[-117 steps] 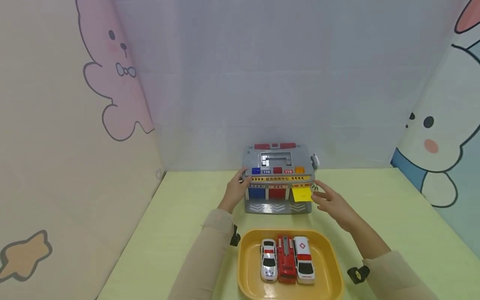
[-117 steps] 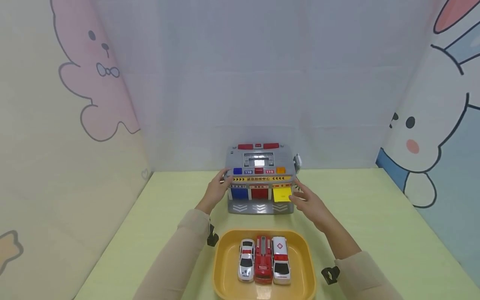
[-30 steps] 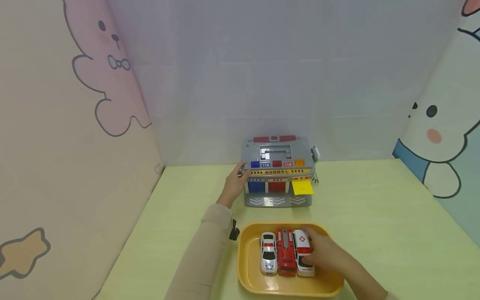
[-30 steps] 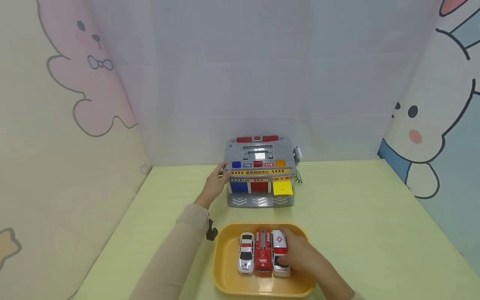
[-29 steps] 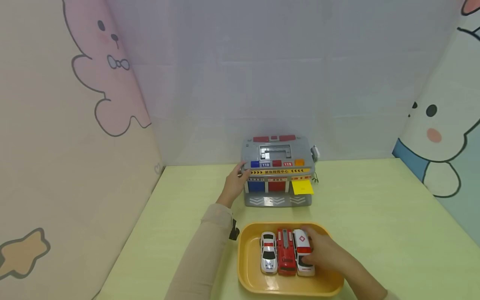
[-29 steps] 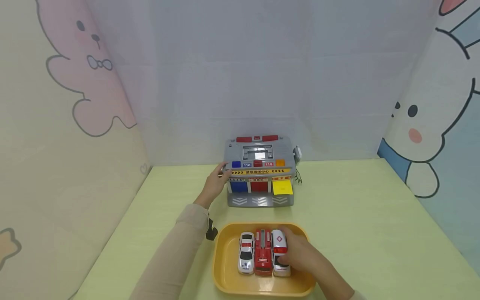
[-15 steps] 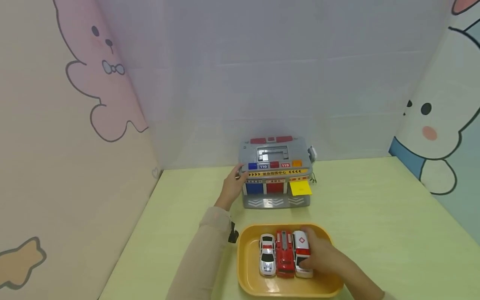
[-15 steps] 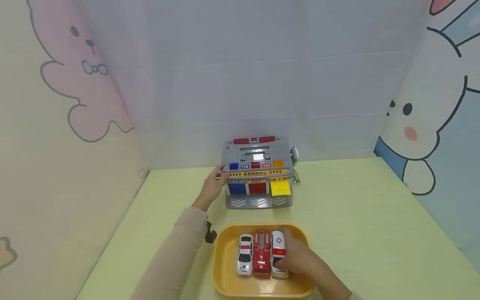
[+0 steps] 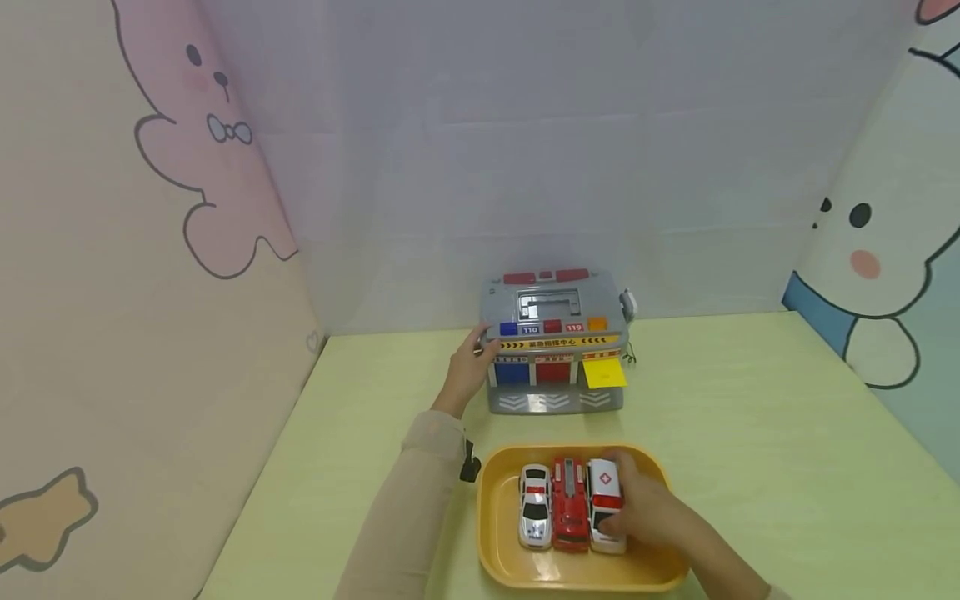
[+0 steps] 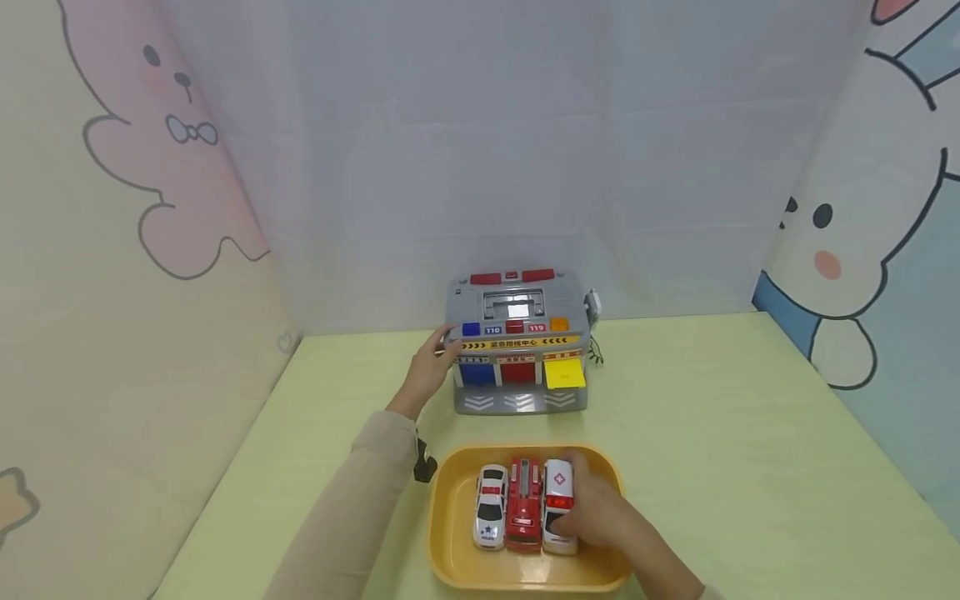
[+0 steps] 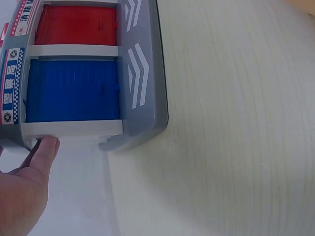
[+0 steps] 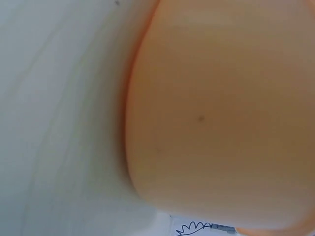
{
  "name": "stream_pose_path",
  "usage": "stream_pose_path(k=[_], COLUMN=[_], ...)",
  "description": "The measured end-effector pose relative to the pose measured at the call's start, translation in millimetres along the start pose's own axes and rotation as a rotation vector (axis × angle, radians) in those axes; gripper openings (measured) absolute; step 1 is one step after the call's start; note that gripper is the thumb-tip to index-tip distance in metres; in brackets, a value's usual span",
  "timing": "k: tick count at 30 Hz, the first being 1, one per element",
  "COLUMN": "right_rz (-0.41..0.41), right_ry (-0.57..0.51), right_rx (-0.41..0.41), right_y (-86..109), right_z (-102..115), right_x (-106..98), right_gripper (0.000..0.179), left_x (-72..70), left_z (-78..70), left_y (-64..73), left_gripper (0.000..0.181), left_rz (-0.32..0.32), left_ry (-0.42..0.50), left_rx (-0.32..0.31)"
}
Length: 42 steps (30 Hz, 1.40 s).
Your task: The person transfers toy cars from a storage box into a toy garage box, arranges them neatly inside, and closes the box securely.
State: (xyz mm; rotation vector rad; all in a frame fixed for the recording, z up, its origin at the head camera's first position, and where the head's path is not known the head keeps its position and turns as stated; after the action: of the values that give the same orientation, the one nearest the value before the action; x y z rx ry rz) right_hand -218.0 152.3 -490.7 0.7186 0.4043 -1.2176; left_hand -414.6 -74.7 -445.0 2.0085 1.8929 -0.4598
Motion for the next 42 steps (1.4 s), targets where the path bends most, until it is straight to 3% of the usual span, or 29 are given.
stream_pose_path(k=[25,33,42], right_rz=[0.022,0.036,0.05], right_ry=[-0.008,-0.088,-0.104], right_rx=[0.004,0.013,0.028], right_y=[2.8,8.6,11.6], right_z=[-0.9,1.4,0.9], right_x=[0.6,-4.8,-12.1], right_gripper=[0.089,0.09,0.093], left_x=[3.8,3.0,0.3], left_z=[1.8,-0.7,-0.3], left_y=[1.8,1.9,-0.1], left_gripper=[0.051,0.051,0.052], left_rz=[0.003,0.006,0.003], left_ry=[0.021,0.021,0.018], left_rx=[-0.018,-0.015,-0.009])
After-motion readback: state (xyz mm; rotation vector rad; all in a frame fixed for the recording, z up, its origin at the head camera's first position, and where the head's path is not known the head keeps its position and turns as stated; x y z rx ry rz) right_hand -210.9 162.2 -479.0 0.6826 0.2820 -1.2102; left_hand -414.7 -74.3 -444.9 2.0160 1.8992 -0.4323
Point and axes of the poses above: each hand's wrist, its own y-axis away from the middle knuckle, its own x-axis out of the palm, z = x × y, the point moved 10 cm from there along -y, towards the middle knuckle, and after that the axes turned 3 degrees about -x, right-handed, at the moved point
